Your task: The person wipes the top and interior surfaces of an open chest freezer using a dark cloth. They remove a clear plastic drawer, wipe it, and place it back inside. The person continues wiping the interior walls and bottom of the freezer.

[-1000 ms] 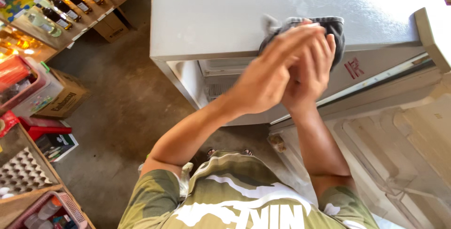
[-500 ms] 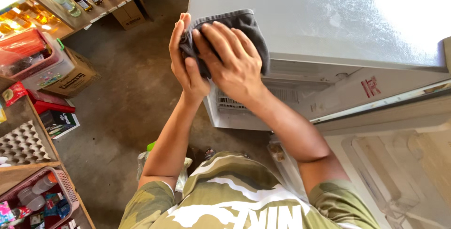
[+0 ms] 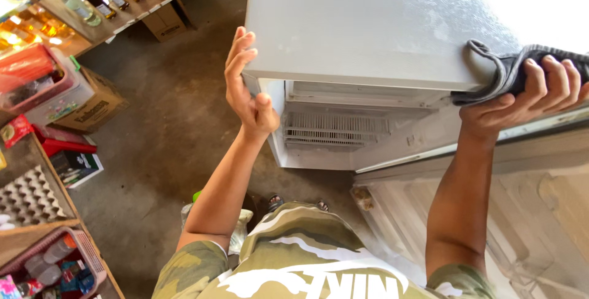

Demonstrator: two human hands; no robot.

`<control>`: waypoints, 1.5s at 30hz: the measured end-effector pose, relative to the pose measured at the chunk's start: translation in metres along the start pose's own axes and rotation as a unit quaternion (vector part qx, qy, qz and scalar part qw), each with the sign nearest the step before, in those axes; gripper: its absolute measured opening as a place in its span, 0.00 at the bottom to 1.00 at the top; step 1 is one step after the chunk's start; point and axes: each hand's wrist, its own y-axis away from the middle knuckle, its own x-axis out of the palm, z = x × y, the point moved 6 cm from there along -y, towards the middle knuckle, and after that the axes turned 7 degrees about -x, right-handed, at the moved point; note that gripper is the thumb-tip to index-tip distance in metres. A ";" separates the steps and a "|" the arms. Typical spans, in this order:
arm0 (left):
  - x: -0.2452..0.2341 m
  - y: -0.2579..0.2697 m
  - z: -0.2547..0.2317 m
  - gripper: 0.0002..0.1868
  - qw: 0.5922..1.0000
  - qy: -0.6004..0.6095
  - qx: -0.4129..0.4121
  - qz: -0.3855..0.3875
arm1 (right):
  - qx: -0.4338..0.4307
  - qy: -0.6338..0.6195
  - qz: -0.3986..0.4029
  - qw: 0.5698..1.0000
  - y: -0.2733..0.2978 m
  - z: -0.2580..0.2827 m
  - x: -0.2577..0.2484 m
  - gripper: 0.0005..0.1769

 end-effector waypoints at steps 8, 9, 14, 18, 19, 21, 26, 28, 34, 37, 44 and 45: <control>0.008 -0.002 0.000 0.32 1.000 -0.007 -0.008 -0.002 | 0.036 -0.033 -0.053 0.997 -0.034 0.157 0.030 0.21; 0.009 -0.001 -0.001 0.32 1.000 -0.008 -0.015 0.004 | 0.023 -0.053 -0.064 0.996 -0.042 0.189 0.034 0.21; 0.007 -0.002 -0.006 0.31 1.000 -0.016 -0.011 0.013 | -0.062 -0.114 0.133 0.983 -0.062 0.255 0.019 0.16; 0.007 -0.001 -0.005 0.30 1.000 -0.009 -0.016 0.019 | -0.124 -0.091 0.103 0.983 -0.046 0.213 0.025 0.10; 0.007 0.000 -0.005 0.30 1.000 -0.003 -0.015 0.017 | -0.114 -0.076 0.043 0.990 -0.039 0.191 0.023 0.11; 0.009 -0.003 -0.003 0.30 1.000 0.003 -0.011 0.015 | -0.097 -0.041 -0.083 0.991 -0.023 0.132 0.024 0.15; 0.010 0.000 -0.003 0.31 0.999 0.010 -0.023 0.021 | 0.018 0.021 -0.163 0.986 0.007 -0.001 0.012 0.25; 0.009 0.000 -0.002 0.33 0.999 0.016 -0.030 0.029 | 0.014 0.000 -0.095 0.995 0.009 -0.006 0.004 0.28; -0.002 -0.002 0.004 0.37 0.996 0.051 -0.042 0.056 | 0.078 -0.031 -0.059 0.995 -0.013 0.093 0.012 0.21; -0.009 -0.001 0.008 0.38 0.994 0.077 -0.051 0.061 | 0.062 -0.055 -0.069 0.994 -0.031 0.181 0.032 0.21; -0.023 -0.002 0.013 0.49 0.977 0.170 -0.100 0.082 | -0.013 -0.166 0.086 0.982 -0.072 0.341 0.038 0.21; -0.026 -0.003 0.014 0.52 0.971 0.190 -0.115 0.085 | -0.011 -0.181 0.087 0.980 -0.071 0.354 0.039 0.19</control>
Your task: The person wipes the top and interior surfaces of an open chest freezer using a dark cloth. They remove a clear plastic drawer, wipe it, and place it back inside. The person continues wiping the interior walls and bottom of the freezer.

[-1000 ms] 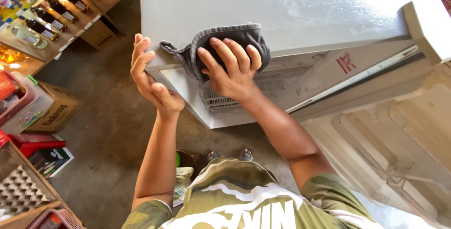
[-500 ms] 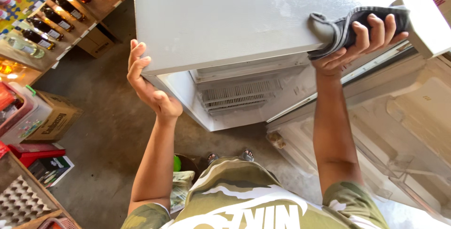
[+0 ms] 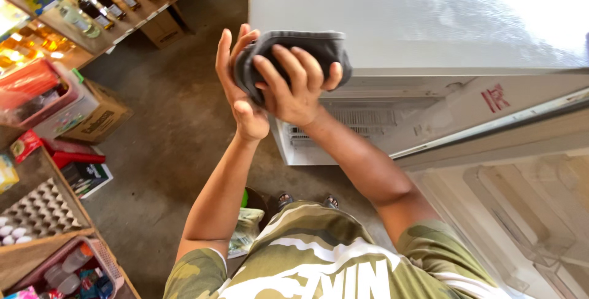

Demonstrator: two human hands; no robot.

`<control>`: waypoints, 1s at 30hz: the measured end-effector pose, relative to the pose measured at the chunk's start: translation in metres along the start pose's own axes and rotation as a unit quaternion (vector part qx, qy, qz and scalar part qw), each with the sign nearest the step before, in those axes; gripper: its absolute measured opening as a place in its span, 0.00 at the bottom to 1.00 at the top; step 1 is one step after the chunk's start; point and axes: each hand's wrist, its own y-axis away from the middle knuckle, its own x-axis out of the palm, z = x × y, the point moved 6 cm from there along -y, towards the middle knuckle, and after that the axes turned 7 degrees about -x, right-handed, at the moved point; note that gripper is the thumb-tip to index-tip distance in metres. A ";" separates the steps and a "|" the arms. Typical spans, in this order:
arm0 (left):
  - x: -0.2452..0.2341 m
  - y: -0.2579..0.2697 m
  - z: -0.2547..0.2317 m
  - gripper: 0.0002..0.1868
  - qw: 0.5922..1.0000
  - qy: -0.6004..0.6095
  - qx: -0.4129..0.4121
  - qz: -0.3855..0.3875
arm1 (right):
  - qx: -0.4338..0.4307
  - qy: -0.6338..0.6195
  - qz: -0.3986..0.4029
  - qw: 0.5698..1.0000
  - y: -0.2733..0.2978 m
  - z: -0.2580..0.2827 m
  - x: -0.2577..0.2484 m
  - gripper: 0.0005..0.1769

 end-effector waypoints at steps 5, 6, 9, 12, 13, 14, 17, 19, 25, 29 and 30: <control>-0.018 -0.002 0.000 0.56 0.984 0.145 -0.083 0.059 | -0.054 -0.091 0.021 0.994 0.066 0.025 0.036 0.14; -0.022 -0.003 -0.001 0.55 0.980 0.159 -0.093 0.074 | -0.069 -0.126 0.043 0.989 0.089 0.033 0.046 0.17; -0.028 -0.007 -0.001 0.54 0.980 0.116 -0.105 0.125 | 0.022 -0.258 0.061 0.964 0.165 0.048 0.069 0.22; -0.031 -0.002 -0.003 0.51 0.986 0.020 -0.091 0.139 | 0.175 -0.338 0.078 0.922 0.229 0.067 0.064 0.27; -0.028 -0.002 -0.004 0.49 0.988 -0.007 -0.072 0.137 | 0.223 -0.352 0.086 0.905 0.242 0.072 0.060 0.29; -0.028 -0.002 -0.005 0.48 0.989 -0.020 -0.063 0.135 | 0.233 -0.341 0.110 0.904 0.247 0.076 0.055 0.30; -0.024 -0.003 -0.006 0.46 0.990 -0.032 -0.052 0.130 | 0.232 -0.295 0.159 0.913 0.230 0.069 0.046 0.32; -0.024 -0.004 -0.008 0.46 0.989 -0.049 -0.054 0.130 | 0.193 -0.259 0.161 0.933 0.194 0.056 0.055 0.30; -0.035 -0.014 -0.023 0.46 0.981 -0.095 -0.058 0.160 | 0.287 -0.371 0.068 0.881 0.114 0.040 0.058 0.26; -0.034 -0.020 -0.027 0.45 0.981 -0.091 -0.044 0.163 | 0.281 -0.331 0.057 0.899 0.124 0.050 0.059 0.22; -0.034 -0.017 -0.027 0.45 0.982 -0.092 -0.049 0.159 | 0.270 -0.319 0.067 0.906 0.136 0.055 0.060 0.21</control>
